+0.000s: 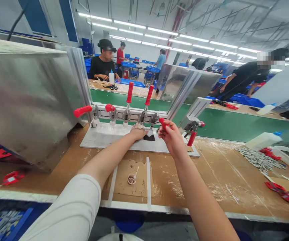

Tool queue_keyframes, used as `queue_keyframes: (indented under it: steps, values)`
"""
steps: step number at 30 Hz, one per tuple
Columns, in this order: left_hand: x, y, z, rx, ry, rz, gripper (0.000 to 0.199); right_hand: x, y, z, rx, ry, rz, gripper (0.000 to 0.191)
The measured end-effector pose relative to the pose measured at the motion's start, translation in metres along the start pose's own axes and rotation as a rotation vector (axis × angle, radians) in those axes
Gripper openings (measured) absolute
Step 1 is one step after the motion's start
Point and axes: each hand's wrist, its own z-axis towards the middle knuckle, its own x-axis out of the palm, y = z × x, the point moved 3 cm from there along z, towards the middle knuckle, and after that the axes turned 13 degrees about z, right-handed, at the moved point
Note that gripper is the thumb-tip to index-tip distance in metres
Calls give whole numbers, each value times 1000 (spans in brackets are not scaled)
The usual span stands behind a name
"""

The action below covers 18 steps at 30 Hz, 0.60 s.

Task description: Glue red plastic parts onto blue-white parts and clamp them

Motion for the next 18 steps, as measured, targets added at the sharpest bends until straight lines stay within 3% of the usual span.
queue_keyframes:
  steps: [2,4,7,8,10,13,15,18]
  values:
    - [1,3,-40,1,25,30,75,0,-2,-2,1,-63,33,40]
    - [2,12,-97,36,48,70,74,1,-5,-3,-2,-132,71,41]
    - [-14,26,-205,269,-13,230,53,3,-12,-2,-25,-199,95,35]
    - [-24,34,-244,276,-26,277,44,5,-14,-3,-49,-202,99,31]
    - [-50,61,-319,112,72,335,40,9,-17,-10,-85,-195,103,22]
    - [-91,130,-408,-384,197,412,50,17,-19,-28,-94,-201,108,14]
    - [-106,180,-442,-652,183,405,49,20,-18,-36,-110,-208,118,14]
    - [-95,233,-459,-859,154,286,54,20,-17,-33,-198,-164,98,25]
